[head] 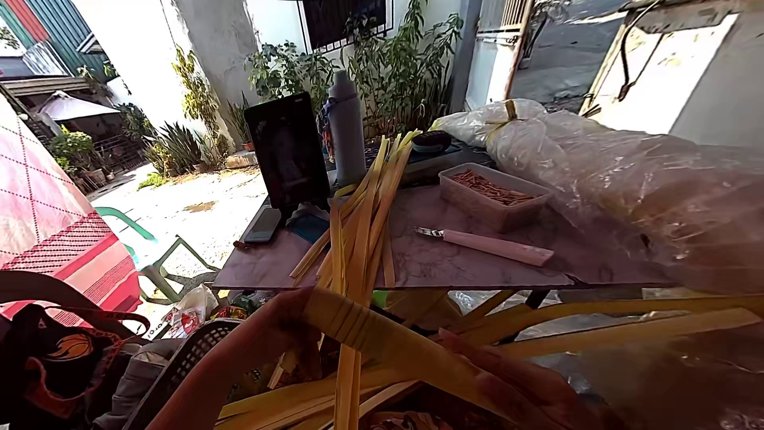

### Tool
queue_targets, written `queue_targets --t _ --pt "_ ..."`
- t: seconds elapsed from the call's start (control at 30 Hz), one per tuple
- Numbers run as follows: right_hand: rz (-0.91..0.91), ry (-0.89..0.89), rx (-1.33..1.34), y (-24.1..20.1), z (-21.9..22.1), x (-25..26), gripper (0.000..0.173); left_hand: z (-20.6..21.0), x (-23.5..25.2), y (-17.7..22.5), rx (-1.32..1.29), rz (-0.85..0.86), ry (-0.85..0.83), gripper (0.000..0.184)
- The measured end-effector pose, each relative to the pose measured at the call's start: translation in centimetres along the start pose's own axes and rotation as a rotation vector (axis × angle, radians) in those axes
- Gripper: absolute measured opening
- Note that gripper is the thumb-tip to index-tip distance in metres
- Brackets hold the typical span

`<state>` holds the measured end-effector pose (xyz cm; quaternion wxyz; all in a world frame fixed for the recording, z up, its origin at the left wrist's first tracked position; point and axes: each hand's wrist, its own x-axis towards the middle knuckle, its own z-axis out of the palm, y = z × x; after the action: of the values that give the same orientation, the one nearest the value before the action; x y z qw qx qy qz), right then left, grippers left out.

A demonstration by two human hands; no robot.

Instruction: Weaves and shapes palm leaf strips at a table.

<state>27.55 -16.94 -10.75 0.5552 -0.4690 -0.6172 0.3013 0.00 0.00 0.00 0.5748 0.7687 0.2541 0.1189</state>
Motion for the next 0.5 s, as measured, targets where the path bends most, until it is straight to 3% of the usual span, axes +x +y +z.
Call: queue_targets --t 0.07,0.1,0.13,0.2,0.3,0.37,0.5 --pt "-0.256 0.058 -0.374 1.2 0.2 0.0 0.051 0.0 0.0 -0.8 -0.079 0.002 -0.051 0.026" --pt "-0.248 0.053 -0.358 1.5 0.3 -0.1 0.049 0.0 0.0 -1.4 -0.110 0.026 -0.081 0.025" --pt "-0.157 0.026 -0.235 1.4 0.4 -0.3 0.046 -0.1 0.2 -2.0 -0.135 0.055 -0.107 0.024" --pt "0.212 -0.072 0.192 0.1 0.6 -0.5 0.032 -0.4 0.5 -3.0 -0.162 0.127 -0.142 0.021" --pt "0.697 -0.277 0.746 -0.4 0.5 0.2 0.050 -0.8 1.1 -3.7 -0.164 0.182 -0.124 0.023" --pt "0.733 -0.379 0.900 0.5 0.9 0.2 0.048 -1.1 1.5 -3.9 -0.159 0.185 -0.091 0.027" --pt "0.577 -0.588 0.887 1.8 2.0 1.2 0.035 -2.8 2.5 -4.3 -0.117 0.236 -0.191 0.031"
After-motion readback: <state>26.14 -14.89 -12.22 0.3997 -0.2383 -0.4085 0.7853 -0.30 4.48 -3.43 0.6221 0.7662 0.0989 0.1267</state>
